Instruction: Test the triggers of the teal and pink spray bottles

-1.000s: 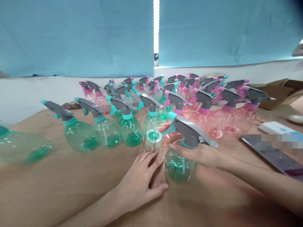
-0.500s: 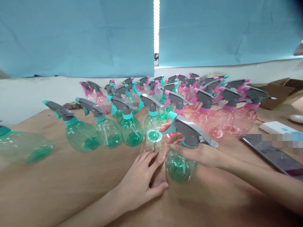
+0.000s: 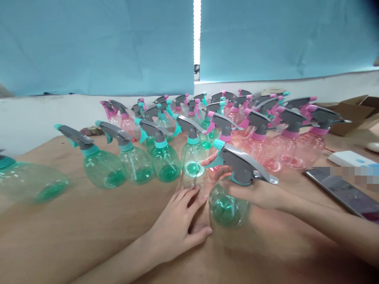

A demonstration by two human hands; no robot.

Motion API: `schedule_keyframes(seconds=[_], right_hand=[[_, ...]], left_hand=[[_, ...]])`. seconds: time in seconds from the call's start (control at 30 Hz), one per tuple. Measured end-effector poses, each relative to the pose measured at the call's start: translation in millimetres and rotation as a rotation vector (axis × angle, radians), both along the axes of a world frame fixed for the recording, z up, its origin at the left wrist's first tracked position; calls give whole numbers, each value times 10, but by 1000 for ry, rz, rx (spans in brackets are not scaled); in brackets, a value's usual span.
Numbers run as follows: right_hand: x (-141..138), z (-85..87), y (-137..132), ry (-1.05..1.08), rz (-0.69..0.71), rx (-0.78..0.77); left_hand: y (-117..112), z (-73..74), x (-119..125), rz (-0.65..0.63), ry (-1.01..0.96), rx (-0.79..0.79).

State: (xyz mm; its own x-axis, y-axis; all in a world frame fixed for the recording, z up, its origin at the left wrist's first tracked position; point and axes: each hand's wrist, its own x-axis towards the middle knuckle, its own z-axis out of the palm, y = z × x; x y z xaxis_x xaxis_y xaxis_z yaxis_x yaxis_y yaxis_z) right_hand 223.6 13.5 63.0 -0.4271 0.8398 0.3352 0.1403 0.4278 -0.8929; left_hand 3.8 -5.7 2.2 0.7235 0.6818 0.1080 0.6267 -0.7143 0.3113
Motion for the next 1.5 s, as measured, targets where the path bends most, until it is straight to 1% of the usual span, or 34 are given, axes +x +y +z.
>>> schedule_keyframes(seconds=[0.13,0.3,0.4,0.63,0.87,0.97,1.03,1.17,1.27,1.4,1.5], right_hand=[[1,44,-15,-16,-8,22],[-11,98,-37,-43,-57,126],[-24,114,-41,-59,-102,159],[-1,60,-22,-68,-88,124],[19,-36,-4,1,-55,19],[10,-65,8,27,-38,28],[10,-75,17,26,-56,36],[22,-86,36,23,-53,15],[28,-83,50,25,-39,70],[19,-63,51,7,-28,85],[5,-47,40,-9,-52,97]], left_hand=[[-2,-6,-4,-3,-4,0],[-5,-15,-5,0,-12,6],[-7,-10,-3,-1,-20,13],[-7,4,-3,-6,-3,12],[-3,-17,-8,-1,-29,-1],[-4,-7,0,3,-14,-7],[-7,0,4,2,-11,-7],[-11,1,1,1,-16,-7],[-6,-5,-7,-2,-21,-3],[-2,-4,-11,-1,-12,-5],[-6,-1,-8,0,-5,-9]])
